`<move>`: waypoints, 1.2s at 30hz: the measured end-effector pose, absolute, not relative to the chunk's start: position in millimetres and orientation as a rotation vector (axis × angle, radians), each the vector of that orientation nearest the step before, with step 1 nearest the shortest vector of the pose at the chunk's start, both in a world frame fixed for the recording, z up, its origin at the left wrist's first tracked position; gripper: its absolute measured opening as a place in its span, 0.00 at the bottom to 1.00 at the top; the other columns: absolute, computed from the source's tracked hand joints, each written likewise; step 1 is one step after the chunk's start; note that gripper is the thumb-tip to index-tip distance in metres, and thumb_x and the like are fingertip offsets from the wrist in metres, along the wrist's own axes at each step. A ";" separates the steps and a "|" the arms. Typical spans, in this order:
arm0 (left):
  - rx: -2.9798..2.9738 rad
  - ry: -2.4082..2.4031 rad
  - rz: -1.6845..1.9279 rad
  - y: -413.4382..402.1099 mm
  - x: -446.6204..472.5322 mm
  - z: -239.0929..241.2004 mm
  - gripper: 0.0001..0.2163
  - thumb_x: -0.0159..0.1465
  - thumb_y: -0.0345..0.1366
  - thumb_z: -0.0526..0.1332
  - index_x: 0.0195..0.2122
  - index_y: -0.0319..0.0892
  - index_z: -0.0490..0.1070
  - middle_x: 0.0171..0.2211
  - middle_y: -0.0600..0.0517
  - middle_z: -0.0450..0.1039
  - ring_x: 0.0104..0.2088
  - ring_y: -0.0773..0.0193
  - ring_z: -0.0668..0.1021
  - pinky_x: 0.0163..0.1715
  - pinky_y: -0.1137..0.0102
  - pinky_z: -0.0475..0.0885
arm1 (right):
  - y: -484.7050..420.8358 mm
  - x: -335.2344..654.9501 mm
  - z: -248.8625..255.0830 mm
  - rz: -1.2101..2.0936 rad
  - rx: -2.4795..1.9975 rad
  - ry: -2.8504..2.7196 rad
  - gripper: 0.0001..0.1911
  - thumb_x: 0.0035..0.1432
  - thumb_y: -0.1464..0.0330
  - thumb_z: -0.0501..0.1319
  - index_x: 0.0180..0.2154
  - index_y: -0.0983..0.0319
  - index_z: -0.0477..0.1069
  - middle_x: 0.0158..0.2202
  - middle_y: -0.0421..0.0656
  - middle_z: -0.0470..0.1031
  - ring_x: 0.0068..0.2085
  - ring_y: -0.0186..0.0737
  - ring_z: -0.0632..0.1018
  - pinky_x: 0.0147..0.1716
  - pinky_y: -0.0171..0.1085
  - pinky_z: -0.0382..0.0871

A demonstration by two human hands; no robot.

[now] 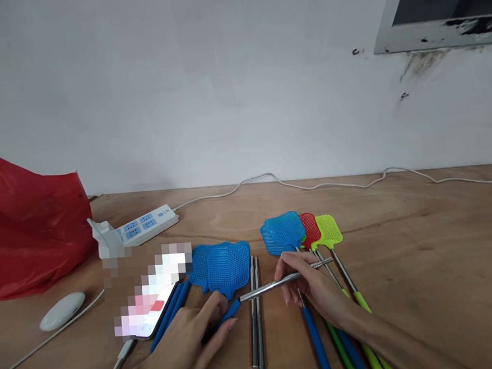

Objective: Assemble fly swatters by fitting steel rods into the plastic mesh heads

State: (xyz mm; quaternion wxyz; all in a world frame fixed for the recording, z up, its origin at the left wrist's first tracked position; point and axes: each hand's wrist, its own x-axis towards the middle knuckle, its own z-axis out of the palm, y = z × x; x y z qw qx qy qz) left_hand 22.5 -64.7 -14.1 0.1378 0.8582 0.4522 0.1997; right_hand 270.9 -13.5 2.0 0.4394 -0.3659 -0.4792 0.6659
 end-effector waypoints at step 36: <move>2.434 1.011 0.723 -66.1 20.3 -19.3 0.15 0.72 0.49 0.54 0.35 0.44 0.65 0.23 0.58 0.68 0.21 0.69 0.68 0.21 0.74 0.58 | -31.6 250.1 -5.9 1.843 -0.795 -1.508 0.23 0.61 0.49 0.61 0.29 0.63 0.69 0.20 0.40 0.76 0.17 0.31 0.73 0.17 0.29 0.66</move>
